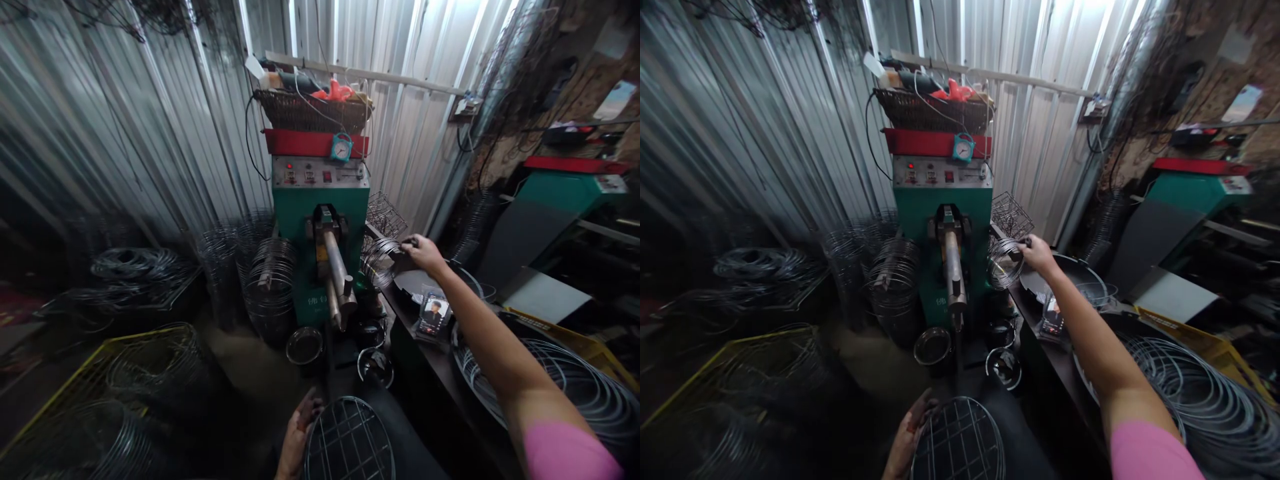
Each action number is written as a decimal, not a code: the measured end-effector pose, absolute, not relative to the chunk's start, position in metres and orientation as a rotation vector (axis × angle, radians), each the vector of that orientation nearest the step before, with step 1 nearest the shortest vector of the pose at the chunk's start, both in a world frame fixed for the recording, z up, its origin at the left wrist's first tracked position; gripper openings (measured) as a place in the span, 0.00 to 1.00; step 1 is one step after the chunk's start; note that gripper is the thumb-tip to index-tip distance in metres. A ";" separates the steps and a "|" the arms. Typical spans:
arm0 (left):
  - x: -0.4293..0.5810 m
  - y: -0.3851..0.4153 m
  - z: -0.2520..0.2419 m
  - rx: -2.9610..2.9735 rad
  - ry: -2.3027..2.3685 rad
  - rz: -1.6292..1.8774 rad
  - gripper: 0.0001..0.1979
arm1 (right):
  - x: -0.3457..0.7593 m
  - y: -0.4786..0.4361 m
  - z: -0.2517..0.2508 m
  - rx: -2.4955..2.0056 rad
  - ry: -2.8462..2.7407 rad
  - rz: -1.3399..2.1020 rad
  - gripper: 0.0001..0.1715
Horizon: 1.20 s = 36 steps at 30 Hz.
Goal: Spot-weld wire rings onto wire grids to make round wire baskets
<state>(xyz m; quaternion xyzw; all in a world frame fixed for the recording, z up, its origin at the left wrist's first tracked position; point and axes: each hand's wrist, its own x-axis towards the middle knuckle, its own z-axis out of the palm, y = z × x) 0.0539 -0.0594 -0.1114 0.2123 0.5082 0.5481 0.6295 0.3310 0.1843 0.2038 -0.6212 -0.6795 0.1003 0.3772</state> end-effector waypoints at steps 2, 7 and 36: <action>0.052 -0.057 -0.104 0.520 1.141 1.241 0.32 | 0.339 0.154 0.153 -1.548 -1.496 0.751 0.13; 0.057 -0.035 -0.055 0.817 1.174 0.745 0.27 | 0.338 0.059 -0.006 -1.432 -1.024 1.386 0.06; 0.087 -0.098 0.074 1.462 1.513 0.381 0.25 | 0.333 -0.050 -0.033 -1.098 -0.506 1.647 0.07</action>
